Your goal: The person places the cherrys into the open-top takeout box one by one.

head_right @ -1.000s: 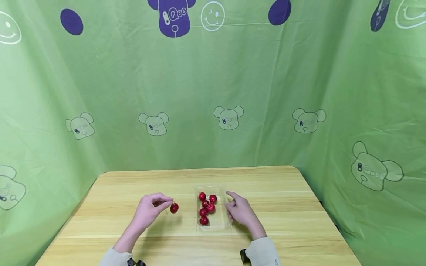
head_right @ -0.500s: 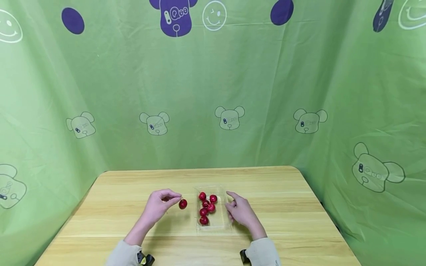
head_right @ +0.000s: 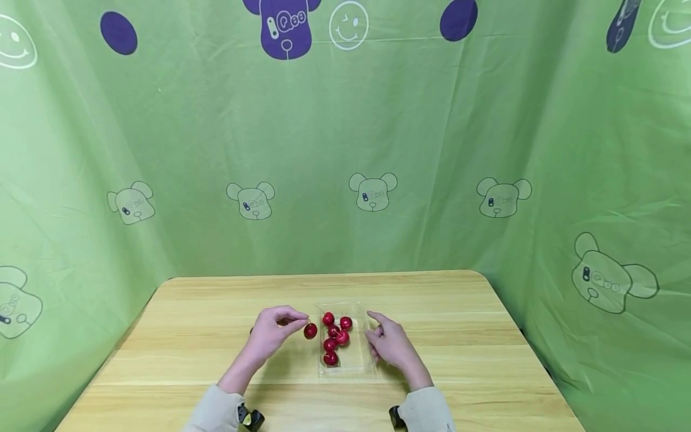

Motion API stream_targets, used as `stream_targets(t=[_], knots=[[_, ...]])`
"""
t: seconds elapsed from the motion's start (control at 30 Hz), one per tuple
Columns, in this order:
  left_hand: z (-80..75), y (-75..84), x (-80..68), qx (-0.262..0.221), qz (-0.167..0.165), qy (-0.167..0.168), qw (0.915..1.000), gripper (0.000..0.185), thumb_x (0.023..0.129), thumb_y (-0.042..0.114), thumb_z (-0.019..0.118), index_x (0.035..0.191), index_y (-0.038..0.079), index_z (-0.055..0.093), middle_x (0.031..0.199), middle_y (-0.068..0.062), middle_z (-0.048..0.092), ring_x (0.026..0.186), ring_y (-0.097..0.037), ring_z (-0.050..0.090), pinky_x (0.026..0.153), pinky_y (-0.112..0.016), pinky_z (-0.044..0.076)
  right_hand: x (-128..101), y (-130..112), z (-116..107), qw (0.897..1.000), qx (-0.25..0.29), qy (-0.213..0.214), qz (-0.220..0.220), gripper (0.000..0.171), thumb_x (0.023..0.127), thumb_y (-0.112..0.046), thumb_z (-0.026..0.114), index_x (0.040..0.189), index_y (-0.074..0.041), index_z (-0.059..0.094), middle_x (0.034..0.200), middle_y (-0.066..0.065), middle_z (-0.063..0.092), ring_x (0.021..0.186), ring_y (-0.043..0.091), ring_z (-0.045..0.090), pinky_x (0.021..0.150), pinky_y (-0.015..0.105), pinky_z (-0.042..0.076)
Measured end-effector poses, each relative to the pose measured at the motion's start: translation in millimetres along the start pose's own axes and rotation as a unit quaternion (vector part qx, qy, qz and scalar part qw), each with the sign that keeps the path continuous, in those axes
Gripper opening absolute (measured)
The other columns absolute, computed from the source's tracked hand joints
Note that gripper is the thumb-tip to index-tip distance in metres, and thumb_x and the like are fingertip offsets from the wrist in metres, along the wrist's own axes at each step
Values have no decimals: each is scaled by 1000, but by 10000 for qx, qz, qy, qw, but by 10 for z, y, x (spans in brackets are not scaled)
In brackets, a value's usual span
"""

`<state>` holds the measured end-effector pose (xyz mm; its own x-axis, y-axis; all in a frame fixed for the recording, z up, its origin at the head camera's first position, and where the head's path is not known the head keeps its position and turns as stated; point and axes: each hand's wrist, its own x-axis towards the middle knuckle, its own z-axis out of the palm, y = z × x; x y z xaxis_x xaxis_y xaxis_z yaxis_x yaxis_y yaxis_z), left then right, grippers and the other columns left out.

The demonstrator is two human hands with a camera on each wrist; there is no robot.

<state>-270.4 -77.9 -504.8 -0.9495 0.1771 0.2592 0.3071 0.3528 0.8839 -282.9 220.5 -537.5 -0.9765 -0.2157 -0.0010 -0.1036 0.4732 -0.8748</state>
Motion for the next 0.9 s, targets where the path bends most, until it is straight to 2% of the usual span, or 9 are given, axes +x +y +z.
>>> stream_targets(t=[0.13,0.3,0.47,0.6,0.9], knots=[[62,-6,25,-45,62,-73,9999,13,92,21,79,103,12,80,95,2,78,79,-10,66,68,-23,54,1,-4,-4,10000,-20,28,-30,54,104,-4,58,155,-1,41,74,17,64,54,20,60,50,37,57],[137,-1,38,-128,20,-174,9998,11,91,19,79,101,17,81,95,3,78,80,-11,67,69,-23,56,0,-7,-7,10000,-16,32,-19,54,104,-4,58,155,-1,41,74,17,64,54,21,60,50,38,57],[201,6,43,-191,-37,-284,9994,14,91,17,79,104,11,80,94,1,77,80,-10,66,68,-23,55,1,-6,-2,10000,-5,37,-8,54,104,-5,58,155,-1,41,74,16,65,54,20,60,50,36,57],[242,14,46,-178,73,-363,9992,16,91,15,79,105,7,79,94,-1,77,78,-8,64,66,-22,55,0,2,-2,10000,-12,43,47,54,104,-5,58,155,-2,41,75,16,65,54,19,59,50,34,57],[343,23,48,233,137,-399,9988,14,93,20,78,104,12,80,98,7,78,81,-5,62,70,-21,48,-6,-8,3,10000,-33,61,47,54,104,-4,58,155,-1,41,76,17,66,55,20,60,50,34,57]])
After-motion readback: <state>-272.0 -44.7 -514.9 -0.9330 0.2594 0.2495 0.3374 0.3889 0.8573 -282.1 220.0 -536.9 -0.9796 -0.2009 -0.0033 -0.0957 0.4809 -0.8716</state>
